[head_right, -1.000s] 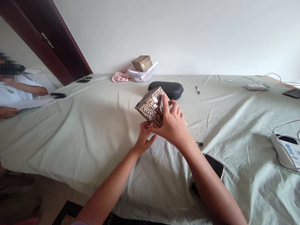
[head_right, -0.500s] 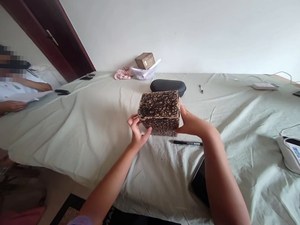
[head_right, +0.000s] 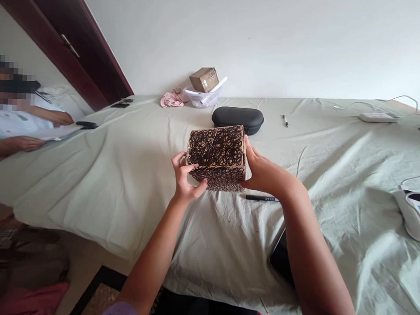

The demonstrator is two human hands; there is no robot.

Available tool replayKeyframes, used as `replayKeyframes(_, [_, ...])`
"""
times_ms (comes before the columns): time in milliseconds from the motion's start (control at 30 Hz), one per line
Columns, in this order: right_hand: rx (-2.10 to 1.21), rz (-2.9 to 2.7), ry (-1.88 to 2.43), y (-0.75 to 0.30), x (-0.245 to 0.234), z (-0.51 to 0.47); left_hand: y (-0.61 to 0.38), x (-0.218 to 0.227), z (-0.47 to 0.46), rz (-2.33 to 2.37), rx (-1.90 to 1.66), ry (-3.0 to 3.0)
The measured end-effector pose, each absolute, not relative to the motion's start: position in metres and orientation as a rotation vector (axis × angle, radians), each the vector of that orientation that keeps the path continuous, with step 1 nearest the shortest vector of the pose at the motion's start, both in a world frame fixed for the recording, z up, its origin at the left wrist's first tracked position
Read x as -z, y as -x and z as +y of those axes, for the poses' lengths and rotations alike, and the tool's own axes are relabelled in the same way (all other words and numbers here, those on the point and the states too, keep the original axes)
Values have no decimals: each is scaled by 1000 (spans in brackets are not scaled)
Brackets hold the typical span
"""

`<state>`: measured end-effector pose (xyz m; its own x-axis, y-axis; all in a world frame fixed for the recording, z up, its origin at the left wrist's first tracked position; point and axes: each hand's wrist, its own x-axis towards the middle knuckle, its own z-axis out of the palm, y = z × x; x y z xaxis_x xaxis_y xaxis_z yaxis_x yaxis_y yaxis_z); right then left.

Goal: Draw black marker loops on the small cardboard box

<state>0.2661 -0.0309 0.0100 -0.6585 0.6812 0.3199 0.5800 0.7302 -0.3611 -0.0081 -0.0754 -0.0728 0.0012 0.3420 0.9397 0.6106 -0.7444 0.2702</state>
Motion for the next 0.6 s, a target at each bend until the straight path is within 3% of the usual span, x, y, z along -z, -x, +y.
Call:
replayKeyframes(167, [-359, -2556, 1076, -264, -20, -36, 4, 80, -74, -1110, 1879, 2123])
replayKeyframes(333, [-349, -2529, 1218, -248, -32, -51, 15, 88, -62, -1211, 2221, 2090])
replayKeyframes(600, [-199, -2270, 1223, -223, -8, -51, -3, 104, -59, -1489, 2583, 2305])
